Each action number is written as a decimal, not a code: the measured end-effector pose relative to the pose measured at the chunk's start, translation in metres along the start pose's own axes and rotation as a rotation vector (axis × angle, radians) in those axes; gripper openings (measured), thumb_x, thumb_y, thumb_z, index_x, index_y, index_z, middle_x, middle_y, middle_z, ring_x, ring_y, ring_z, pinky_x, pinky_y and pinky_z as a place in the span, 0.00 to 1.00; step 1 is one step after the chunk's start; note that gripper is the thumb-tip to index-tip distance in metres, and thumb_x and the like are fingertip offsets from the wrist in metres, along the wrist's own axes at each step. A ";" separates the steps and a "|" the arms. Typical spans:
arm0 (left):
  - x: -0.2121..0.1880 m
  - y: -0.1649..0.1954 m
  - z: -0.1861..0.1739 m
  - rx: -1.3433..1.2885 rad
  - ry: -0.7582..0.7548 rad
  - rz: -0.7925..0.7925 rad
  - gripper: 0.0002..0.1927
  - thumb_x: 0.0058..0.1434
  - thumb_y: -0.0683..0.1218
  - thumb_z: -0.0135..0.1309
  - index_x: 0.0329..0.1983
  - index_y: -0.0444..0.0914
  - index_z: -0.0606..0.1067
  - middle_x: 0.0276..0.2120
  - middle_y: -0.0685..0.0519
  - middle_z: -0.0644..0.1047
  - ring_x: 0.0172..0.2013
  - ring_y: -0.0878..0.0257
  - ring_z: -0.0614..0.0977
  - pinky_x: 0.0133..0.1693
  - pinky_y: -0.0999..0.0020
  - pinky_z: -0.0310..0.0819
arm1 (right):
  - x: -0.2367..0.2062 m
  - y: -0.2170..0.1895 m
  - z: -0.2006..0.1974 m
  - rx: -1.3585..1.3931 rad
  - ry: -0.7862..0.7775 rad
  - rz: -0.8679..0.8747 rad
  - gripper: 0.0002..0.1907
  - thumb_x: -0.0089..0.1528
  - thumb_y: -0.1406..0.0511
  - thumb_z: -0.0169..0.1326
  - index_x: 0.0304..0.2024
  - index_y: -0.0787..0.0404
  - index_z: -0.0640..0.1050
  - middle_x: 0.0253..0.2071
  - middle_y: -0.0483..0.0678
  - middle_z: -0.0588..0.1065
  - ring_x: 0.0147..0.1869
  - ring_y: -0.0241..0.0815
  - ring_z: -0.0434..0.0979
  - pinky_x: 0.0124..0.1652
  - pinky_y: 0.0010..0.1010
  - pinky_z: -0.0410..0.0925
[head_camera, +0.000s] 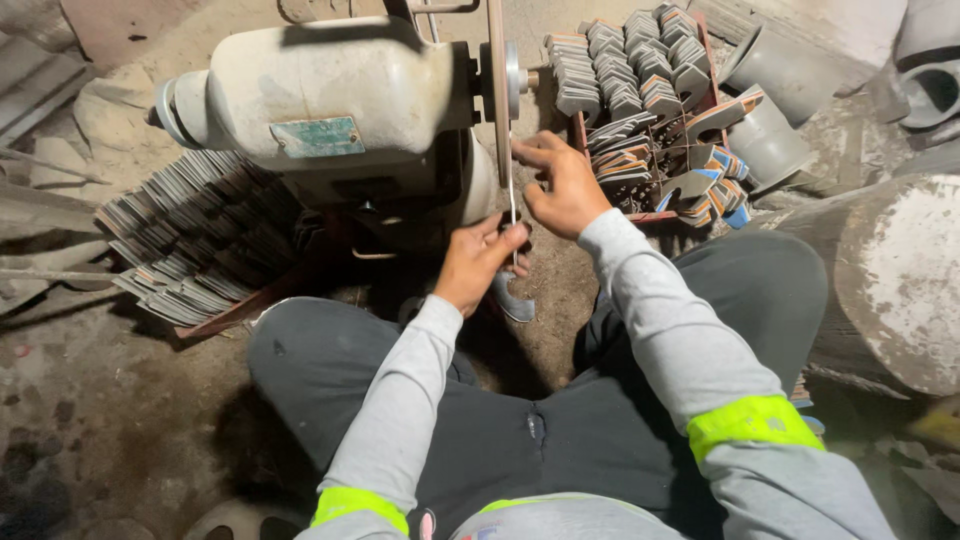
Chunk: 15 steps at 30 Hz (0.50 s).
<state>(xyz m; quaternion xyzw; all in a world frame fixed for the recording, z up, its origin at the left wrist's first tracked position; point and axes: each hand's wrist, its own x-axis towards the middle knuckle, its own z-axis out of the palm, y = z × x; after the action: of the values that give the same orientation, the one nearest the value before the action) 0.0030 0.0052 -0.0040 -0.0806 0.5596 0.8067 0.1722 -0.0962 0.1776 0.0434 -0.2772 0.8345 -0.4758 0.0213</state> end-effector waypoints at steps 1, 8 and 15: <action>-0.010 -0.002 0.002 0.041 -0.013 0.013 0.32 0.63 0.47 0.61 0.65 0.24 0.68 0.37 0.47 0.80 0.31 0.62 0.82 0.34 0.68 0.79 | -0.007 -0.006 -0.006 0.023 -0.010 -0.055 0.29 0.55 0.72 0.50 0.61 0.68 0.77 0.58 0.61 0.73 0.59 0.56 0.76 0.52 0.37 0.73; -0.067 0.007 -0.009 1.053 0.174 0.573 0.30 0.53 0.35 0.61 0.62 0.37 0.73 0.50 0.41 0.78 0.53 0.45 0.78 0.55 0.55 0.74 | -0.044 -0.009 -0.056 0.594 -0.471 0.571 0.20 0.66 0.60 0.48 0.56 0.59 0.80 0.45 0.50 0.83 0.44 0.42 0.82 0.41 0.32 0.74; -0.054 0.008 0.022 0.978 0.371 0.499 0.40 0.57 0.44 0.63 0.72 0.34 0.62 0.56 0.32 0.71 0.56 0.41 0.76 0.55 0.56 0.72 | -0.052 0.004 -0.029 0.161 -0.366 0.288 0.15 0.59 0.64 0.63 0.45 0.67 0.80 0.38 0.53 0.83 0.40 0.37 0.80 0.42 0.32 0.73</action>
<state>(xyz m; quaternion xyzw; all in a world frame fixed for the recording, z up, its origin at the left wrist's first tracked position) 0.0521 0.0133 0.0283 0.0027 0.8901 0.4430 -0.1071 -0.0630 0.2267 0.0441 -0.2345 0.8071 -0.4745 0.2617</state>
